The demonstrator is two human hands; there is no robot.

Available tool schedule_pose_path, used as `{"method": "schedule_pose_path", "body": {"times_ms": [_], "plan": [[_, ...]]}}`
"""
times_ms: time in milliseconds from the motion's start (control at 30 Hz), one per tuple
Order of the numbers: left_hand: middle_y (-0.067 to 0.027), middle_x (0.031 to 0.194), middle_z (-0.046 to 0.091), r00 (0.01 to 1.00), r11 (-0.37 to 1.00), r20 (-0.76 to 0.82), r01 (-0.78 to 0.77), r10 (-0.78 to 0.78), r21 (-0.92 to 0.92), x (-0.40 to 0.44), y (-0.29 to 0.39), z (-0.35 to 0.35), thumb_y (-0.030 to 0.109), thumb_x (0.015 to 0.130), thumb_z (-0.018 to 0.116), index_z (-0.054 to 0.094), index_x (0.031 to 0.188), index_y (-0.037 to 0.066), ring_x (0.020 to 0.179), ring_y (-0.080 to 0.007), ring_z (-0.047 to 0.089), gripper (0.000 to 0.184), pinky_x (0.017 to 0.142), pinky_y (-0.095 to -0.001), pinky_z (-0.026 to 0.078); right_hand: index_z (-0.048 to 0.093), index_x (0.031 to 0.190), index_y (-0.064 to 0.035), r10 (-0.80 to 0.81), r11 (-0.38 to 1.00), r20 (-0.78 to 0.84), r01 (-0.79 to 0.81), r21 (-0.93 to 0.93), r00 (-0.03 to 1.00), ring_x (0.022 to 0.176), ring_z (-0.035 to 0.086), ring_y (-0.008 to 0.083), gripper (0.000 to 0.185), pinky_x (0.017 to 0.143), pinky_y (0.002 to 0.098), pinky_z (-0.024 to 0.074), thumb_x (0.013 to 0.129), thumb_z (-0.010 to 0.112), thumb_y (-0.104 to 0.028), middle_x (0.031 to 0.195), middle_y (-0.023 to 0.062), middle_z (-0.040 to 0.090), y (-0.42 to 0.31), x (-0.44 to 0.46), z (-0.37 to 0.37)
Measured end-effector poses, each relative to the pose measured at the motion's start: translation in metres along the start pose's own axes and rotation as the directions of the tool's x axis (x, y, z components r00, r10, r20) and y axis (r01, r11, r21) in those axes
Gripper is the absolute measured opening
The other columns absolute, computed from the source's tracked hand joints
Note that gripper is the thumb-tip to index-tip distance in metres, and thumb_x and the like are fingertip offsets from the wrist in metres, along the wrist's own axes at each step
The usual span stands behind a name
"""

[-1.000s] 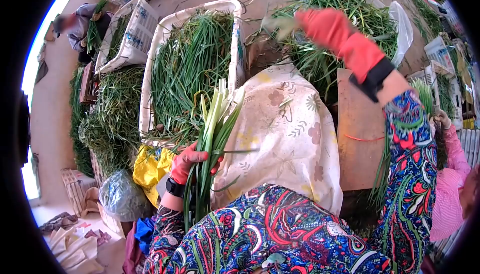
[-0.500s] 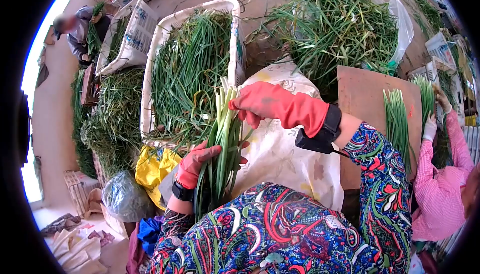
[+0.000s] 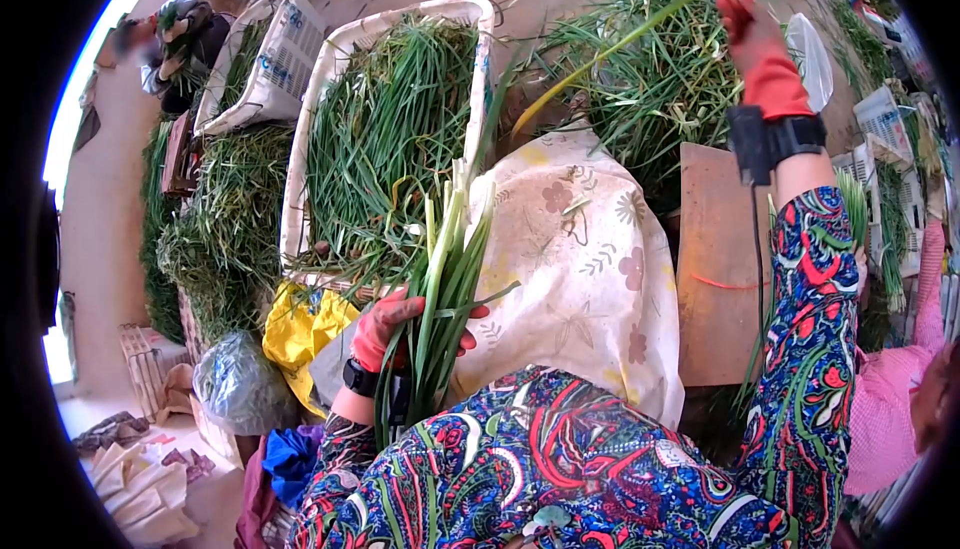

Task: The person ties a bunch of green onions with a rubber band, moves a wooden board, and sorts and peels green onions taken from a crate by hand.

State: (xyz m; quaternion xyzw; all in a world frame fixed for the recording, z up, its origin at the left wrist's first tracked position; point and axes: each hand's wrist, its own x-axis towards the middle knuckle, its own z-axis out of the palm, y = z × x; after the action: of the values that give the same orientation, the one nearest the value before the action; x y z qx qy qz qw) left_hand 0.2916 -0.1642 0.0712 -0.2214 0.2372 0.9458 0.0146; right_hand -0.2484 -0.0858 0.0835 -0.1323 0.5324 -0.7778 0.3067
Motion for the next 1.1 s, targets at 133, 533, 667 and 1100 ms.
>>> {"method": "schedule_pose_path", "body": {"times_ms": [133, 533, 667, 1100], "plan": [[-0.0288, 0.116, 0.048, 1.0, 0.999, -0.005, 0.022, -0.021, 0.04, 0.004, -0.001, 0.003, 0.028, 0.078, 0.06, 0.033, 0.127, -0.002, 0.088, -0.0355, 0.059, 0.064, 0.075, -0.0409, 0.051, 0.044, 0.118, -0.0104, 0.433, 0.902, 0.168, -0.423, -0.09, 0.886, 0.096, 0.057, 0.0223, 0.038, 0.08, 0.0315, 0.0483, 0.087, 0.049, -0.03, 0.109, 0.0162, 0.056, 0.035, -0.056, 0.024], [-0.0291, 0.114, 0.049, 0.996, 0.992, 0.018, 0.087, -0.089, 0.096, 0.014, -0.005, 0.017, 0.029, 0.079, 0.059, 0.029, 0.13, -0.001, 0.087, -0.0351, 0.06, 0.066, 0.076, -0.039, 0.049, 0.067, 0.094, -0.0042, 0.656, 0.727, 0.519, -0.274, -0.63, 0.548, 0.067, 0.055, 0.0074, 0.028, 0.062, 0.0217, 0.043, 0.082, 0.053, -0.026, 0.079, 0.0038, 0.064, 0.104, -0.182, 0.151], [-0.0299, 0.113, 0.049, 0.994, 0.994, 0.048, 0.094, -0.097, 0.063, 0.013, -0.005, 0.018, 0.03, 0.078, 0.06, 0.031, 0.129, -0.001, 0.085, -0.0357, 0.06, 0.067, 0.074, -0.0395, 0.05, 0.065, 0.092, 0.0006, 0.482, 0.825, 0.455, -0.213, -0.523, 0.749, 0.077, 0.062, 0.0177, 0.031, 0.074, 0.0288, 0.0492, 0.082, 0.049, -0.024, 0.086, 0.0101, 0.064, 0.071, -0.16, 0.143], [-0.0281, 0.112, 0.05, 0.995, 1.0, -0.101, 0.025, -0.026, -0.005, 0.005, -0.006, -0.007, 0.038, 0.079, 0.054, 0.04, 0.121, -0.004, 0.082, -0.034, 0.061, 0.061, 0.066, -0.0376, 0.053, 0.011, 0.14, -0.0113, 0.356, 0.77, 0.633, 0.168, -0.616, 0.688, 0.13, 0.019, 0.0198, 0.079, 0.102, 0.0357, 0.0257, 0.079, 0.062, -0.018, 0.143, 0.0114, 0.019, 0.105, -0.13, 0.087]]}}
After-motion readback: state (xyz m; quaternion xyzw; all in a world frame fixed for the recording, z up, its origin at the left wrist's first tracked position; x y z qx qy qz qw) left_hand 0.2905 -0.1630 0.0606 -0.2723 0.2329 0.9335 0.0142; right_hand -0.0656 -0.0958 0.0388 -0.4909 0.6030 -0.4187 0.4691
